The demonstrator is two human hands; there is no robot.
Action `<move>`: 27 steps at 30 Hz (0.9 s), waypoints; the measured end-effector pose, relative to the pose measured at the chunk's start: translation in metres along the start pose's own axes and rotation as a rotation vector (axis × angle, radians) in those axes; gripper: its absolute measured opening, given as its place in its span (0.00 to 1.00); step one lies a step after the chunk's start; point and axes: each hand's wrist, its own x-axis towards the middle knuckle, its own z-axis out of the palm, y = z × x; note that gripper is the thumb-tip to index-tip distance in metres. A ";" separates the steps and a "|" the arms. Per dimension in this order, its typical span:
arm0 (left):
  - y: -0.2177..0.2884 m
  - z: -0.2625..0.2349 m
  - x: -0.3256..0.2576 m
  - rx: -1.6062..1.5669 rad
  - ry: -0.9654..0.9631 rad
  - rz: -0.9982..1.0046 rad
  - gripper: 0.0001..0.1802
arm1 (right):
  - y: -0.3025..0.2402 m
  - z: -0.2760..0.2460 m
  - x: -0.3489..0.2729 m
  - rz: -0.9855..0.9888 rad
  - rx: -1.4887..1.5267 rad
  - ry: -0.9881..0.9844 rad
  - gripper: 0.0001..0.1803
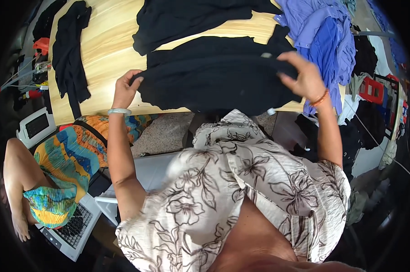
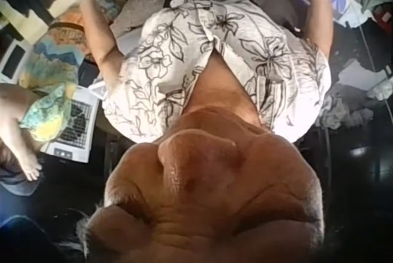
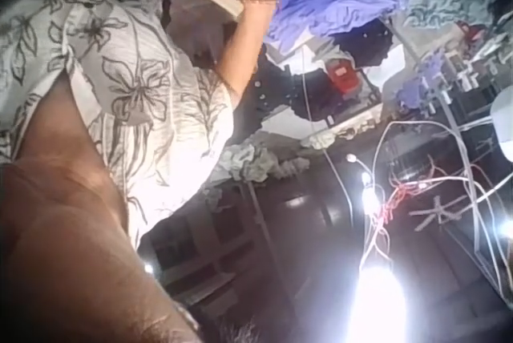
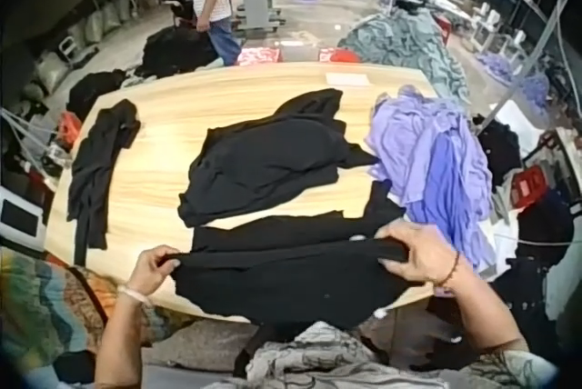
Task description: Manually attaching metal accessories or grommets to black garments on a factory workbench.
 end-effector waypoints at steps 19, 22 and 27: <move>0.017 0.077 -0.018 0.712 0.343 0.536 0.22 | 0.049 0.036 -0.024 0.045 -0.172 0.045 0.31; 0.005 0.084 -0.023 0.650 0.373 0.440 0.23 | 0.048 0.046 -0.023 0.052 -0.229 0.069 0.35; 0.000 0.086 -0.027 0.532 0.427 0.302 0.24 | 0.048 0.063 -0.029 0.133 -0.266 0.104 0.32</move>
